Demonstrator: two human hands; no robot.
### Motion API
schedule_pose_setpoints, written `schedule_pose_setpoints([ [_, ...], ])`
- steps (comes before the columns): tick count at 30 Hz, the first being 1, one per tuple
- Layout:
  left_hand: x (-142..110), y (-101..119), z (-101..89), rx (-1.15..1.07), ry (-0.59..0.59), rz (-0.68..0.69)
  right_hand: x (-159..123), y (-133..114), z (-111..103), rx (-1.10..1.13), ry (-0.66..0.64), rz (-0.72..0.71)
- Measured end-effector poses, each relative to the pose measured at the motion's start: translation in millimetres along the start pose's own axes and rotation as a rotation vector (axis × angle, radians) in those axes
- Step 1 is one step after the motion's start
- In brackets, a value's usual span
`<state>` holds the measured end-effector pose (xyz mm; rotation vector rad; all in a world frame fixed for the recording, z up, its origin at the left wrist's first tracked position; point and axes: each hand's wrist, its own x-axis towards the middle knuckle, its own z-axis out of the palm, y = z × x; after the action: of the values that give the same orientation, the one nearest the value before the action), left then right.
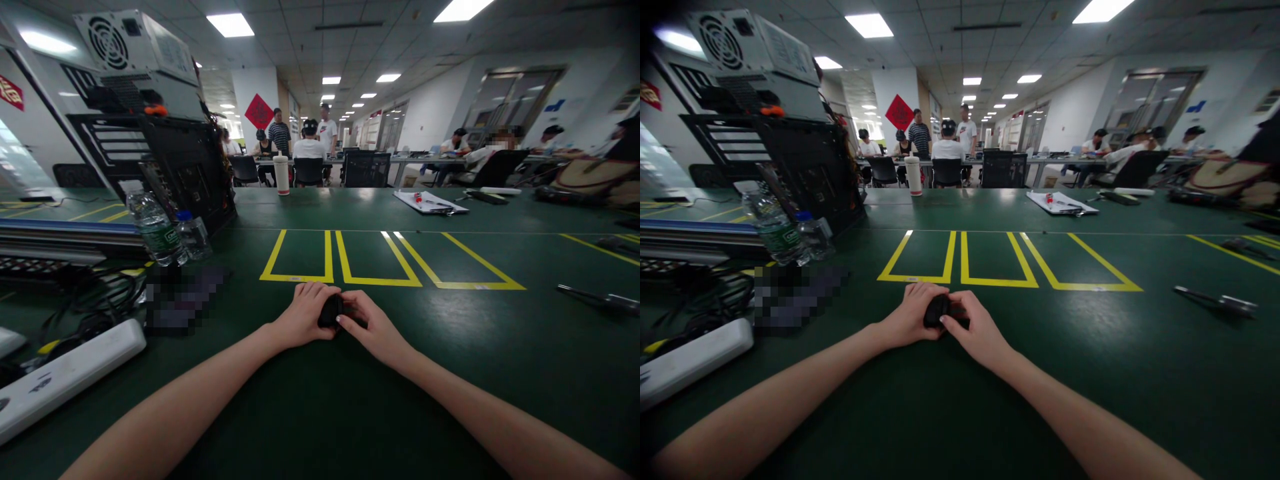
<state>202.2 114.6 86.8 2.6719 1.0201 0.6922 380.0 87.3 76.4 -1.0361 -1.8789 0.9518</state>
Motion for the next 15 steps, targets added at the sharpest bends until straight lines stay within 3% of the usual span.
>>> schedule_pose_setpoints([
  [15,0.9,-1.5,3.8,0.004,0.022,0.005,-0.1,-0.6,-0.2,0.002,0.003,0.023],
])
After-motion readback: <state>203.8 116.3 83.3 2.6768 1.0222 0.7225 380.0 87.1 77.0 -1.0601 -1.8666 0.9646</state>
